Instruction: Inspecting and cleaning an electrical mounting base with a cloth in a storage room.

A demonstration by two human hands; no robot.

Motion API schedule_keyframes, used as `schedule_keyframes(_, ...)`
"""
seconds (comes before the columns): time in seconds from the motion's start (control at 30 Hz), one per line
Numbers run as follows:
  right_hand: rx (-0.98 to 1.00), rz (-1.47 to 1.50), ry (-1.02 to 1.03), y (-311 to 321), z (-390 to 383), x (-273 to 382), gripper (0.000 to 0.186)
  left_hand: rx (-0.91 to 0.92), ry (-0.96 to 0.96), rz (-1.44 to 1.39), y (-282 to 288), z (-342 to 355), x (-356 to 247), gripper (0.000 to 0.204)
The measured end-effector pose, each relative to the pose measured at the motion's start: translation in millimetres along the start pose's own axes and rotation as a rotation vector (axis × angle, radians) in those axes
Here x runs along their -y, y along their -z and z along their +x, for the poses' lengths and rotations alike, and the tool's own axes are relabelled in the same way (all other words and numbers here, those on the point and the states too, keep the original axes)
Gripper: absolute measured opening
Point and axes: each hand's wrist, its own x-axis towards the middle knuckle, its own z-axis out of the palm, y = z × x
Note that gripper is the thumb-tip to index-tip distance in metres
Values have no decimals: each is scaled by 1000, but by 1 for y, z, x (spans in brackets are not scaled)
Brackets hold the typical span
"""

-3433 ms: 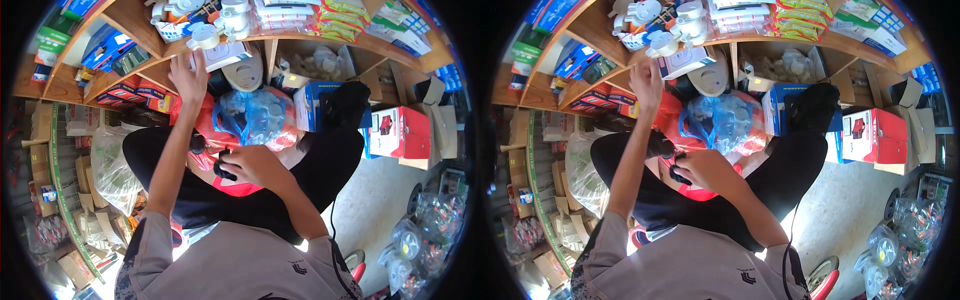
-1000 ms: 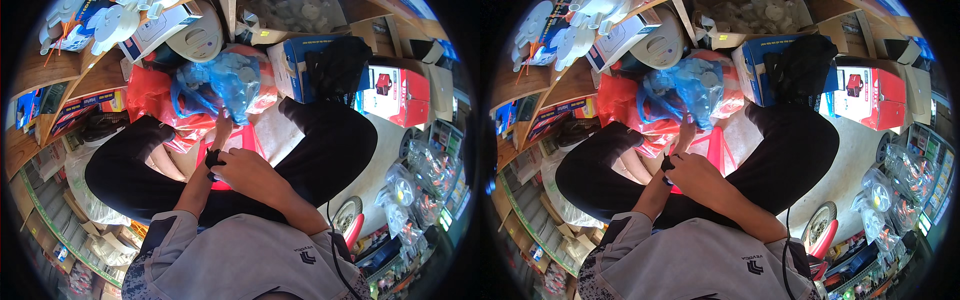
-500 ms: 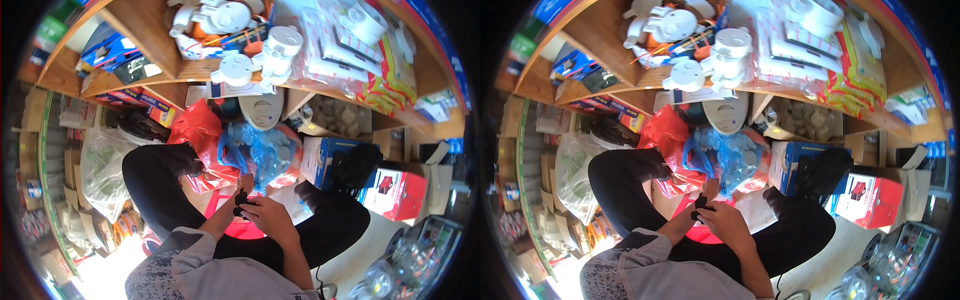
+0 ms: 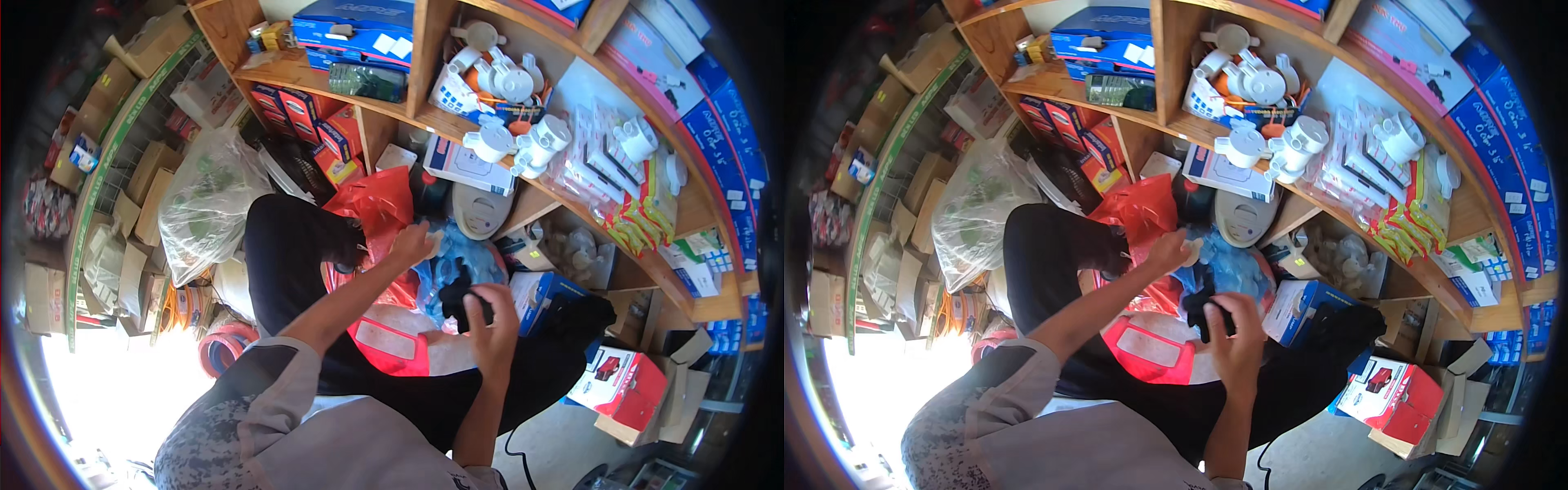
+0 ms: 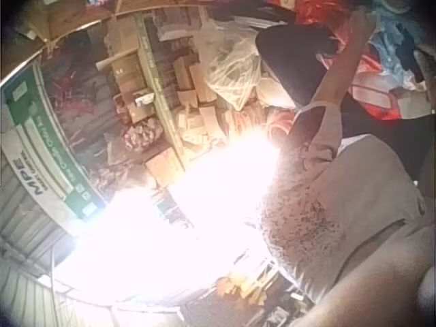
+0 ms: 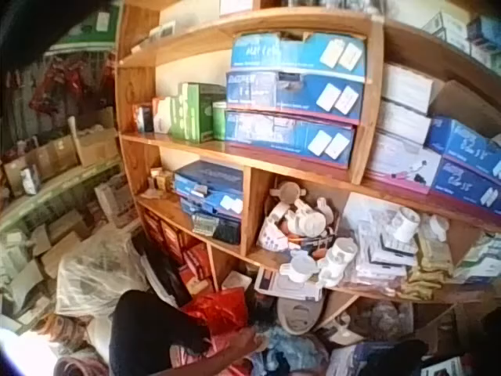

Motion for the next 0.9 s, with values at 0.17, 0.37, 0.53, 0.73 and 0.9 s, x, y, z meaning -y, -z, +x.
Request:
schedule_keyframes(0.17, -126, 76, -93, 19, 16, 1, 19, 257, 104, -680, 105, 23, -79, 31)
schedule_keyframes(0.37, -134, 178, -85, 32, 68, 22, 25, 700, 92, -1602, 201, 5, -135, 44)
schedule_keyframes(0.53, -33, 229, -148, 25, 102, 1, 22, 761, -146, -1564, 208, -3, -160, 36)
schedule_keyframes(0.73, 144, 211, -248, 17, 84, -40, 49, 534, -111, -1510, 202, 11, -147, 25)
schedule_keyframes(0.9, 617, 15, -437, 19, 83, -40, 66, 379, -90, -1446, 203, 15, -140, 22)
